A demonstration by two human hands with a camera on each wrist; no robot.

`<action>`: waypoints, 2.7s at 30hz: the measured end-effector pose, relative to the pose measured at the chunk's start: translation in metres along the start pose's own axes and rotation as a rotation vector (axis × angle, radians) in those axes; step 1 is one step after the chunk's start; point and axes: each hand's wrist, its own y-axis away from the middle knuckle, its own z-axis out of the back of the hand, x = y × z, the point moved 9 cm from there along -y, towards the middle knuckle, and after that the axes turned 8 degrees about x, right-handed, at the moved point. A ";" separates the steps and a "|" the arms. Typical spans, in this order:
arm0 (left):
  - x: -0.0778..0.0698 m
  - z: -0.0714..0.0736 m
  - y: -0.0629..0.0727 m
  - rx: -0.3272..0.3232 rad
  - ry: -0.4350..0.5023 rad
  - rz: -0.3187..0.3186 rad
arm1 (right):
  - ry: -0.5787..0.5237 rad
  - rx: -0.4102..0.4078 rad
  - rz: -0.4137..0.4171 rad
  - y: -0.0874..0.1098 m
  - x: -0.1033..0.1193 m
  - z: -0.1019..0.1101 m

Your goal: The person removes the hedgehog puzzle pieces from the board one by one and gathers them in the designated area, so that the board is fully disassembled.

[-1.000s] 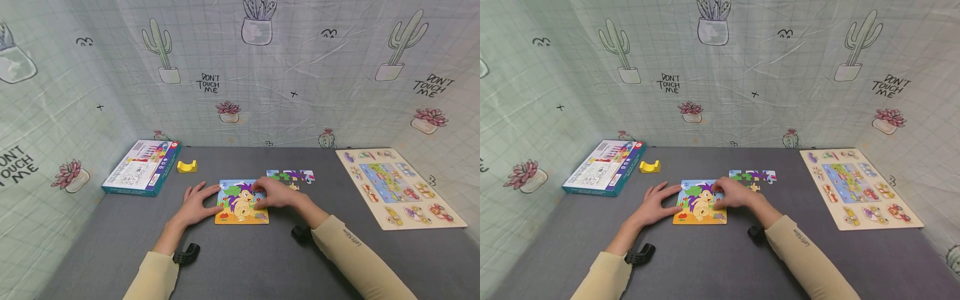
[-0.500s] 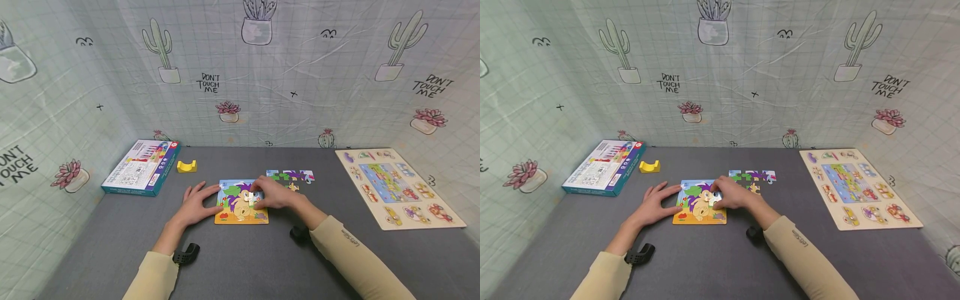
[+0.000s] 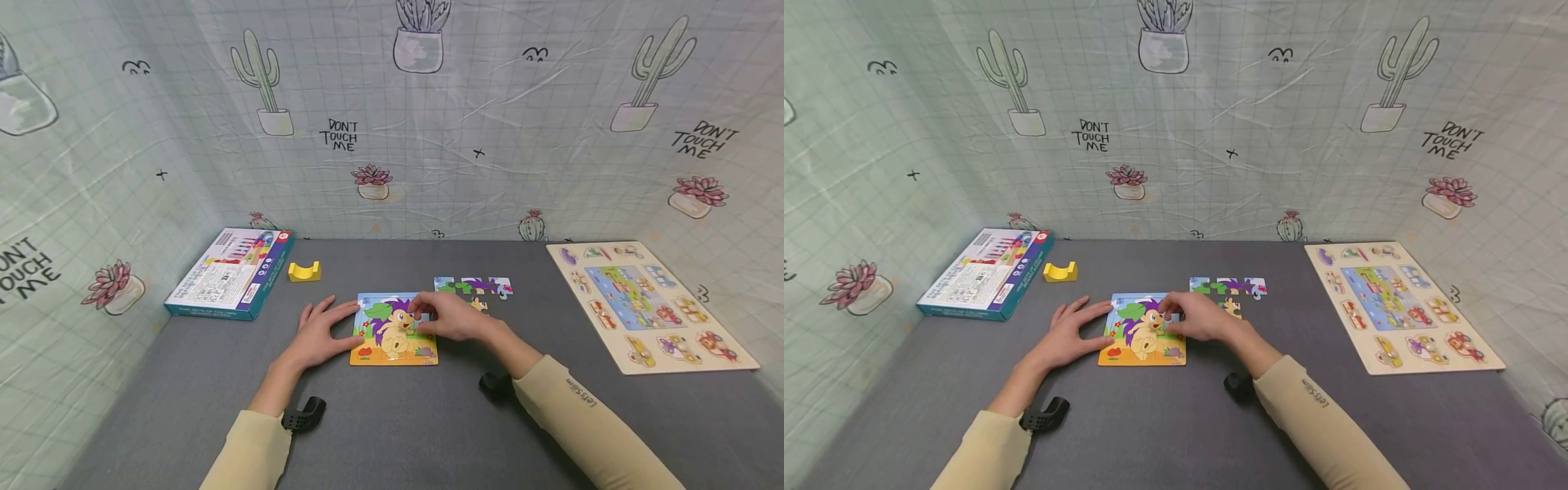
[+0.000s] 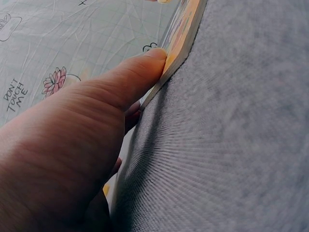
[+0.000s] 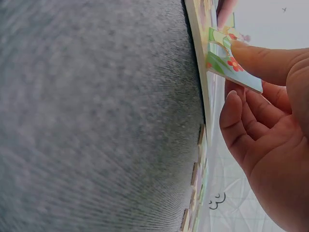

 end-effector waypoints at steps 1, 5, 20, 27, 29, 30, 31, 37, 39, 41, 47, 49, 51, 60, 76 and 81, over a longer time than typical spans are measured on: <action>0.000 0.000 0.000 0.000 0.000 0.000 | 0.005 0.005 0.001 0.000 0.000 0.000; 0.000 0.000 0.000 0.000 0.000 0.000 | 0.057 0.020 0.006 0.000 0.001 -0.002; 0.001 -0.001 -0.001 0.005 -0.005 0.005 | 0.040 -0.024 0.025 0.005 0.000 0.008; 0.001 -0.001 0.000 0.002 0.000 0.005 | -0.030 -0.078 0.048 0.021 -0.013 0.023; 0.002 -0.001 -0.001 0.002 -0.003 0.005 | -0.039 -0.096 0.036 0.027 -0.019 0.027; 0.002 -0.001 -0.001 0.003 -0.003 0.006 | -0.039 -0.106 0.026 0.031 -0.021 0.030; 0.002 -0.001 -0.001 0.003 -0.004 0.008 | -0.040 -0.115 0.017 0.034 -0.024 0.032; 0.004 -0.001 -0.001 0.007 -0.008 0.026 | -0.033 -0.146 -0.011 0.055 -0.043 0.047; 0.004 -0.001 -0.001 0.007 -0.007 0.026 | -0.028 -0.155 -0.023 0.061 -0.052 0.052; 0.003 -0.001 -0.001 0.006 -0.008 0.022 | -0.019 -0.160 -0.043 0.067 -0.062 0.056; 0.003 -0.001 0.000 0.005 -0.004 0.019 | 0.000 -0.155 -0.072 0.084 -0.088 0.065; 0.002 -0.001 0.000 0.006 -0.002 0.019 | 0.000 -0.149 -0.072 0.089 -0.094 0.068; 0.002 -0.001 0.000 0.005 0.000 0.018 | -0.001 -0.143 -0.075 0.094 -0.098 0.070; 0.001 -0.002 0.000 0.004 0.002 0.014 | 0.036 -0.155 -0.092 0.105 -0.109 0.079; 0.001 -0.001 0.000 0.006 -0.006 0.022 | 0.147 -0.131 -0.142 0.102 -0.112 0.075; 0.001 -0.001 0.000 0.007 -0.007 0.018 | 0.142 -0.119 -0.143 0.102 -0.112 0.074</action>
